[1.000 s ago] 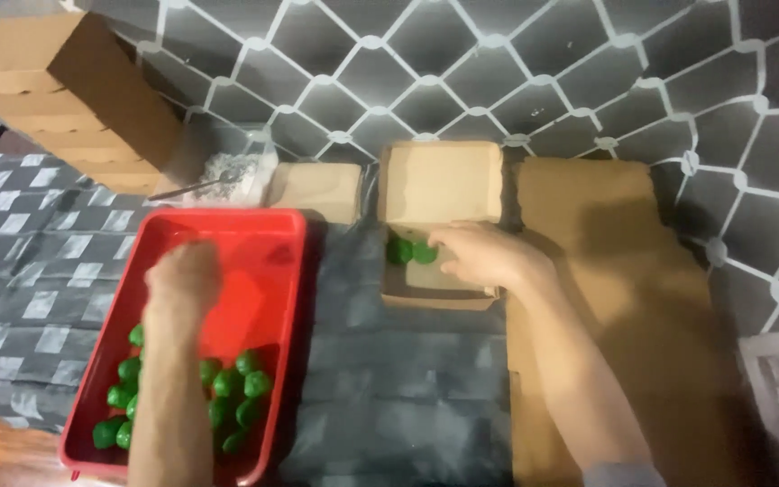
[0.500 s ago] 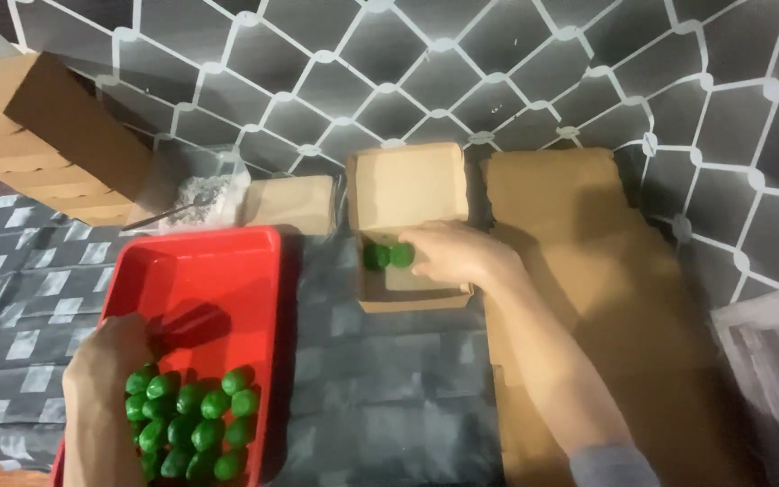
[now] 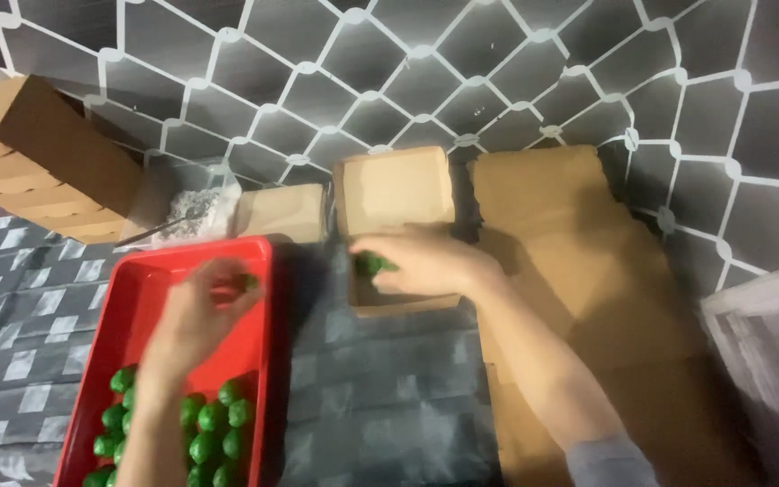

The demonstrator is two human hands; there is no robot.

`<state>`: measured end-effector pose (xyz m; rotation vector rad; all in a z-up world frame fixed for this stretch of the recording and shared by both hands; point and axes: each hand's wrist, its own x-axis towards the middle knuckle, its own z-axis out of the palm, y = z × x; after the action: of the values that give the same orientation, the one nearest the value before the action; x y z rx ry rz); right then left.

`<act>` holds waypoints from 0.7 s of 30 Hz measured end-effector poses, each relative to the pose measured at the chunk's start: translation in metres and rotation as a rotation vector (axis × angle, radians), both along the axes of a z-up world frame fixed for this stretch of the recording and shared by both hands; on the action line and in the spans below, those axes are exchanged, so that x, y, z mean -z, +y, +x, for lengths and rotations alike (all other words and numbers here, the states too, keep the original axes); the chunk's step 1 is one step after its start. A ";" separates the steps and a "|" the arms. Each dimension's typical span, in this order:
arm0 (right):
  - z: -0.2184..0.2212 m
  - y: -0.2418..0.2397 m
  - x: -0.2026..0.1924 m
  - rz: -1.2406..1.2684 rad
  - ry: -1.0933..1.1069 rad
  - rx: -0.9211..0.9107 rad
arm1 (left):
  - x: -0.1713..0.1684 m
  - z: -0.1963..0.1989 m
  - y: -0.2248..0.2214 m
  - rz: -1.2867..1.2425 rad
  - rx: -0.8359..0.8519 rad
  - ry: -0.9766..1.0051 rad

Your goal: Folding a small cardboard box and then filling it with green items from a tray.

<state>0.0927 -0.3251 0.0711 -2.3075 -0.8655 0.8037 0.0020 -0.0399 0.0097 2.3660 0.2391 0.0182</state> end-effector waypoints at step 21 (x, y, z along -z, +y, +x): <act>0.051 0.003 0.109 -0.116 -0.242 0.143 | 0.098 0.028 -0.058 -0.050 0.106 -0.337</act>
<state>0.1433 -0.3216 -0.0375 -2.5740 -0.7601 0.5330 0.0304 -0.0983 -0.0881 2.2791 -0.0476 0.3526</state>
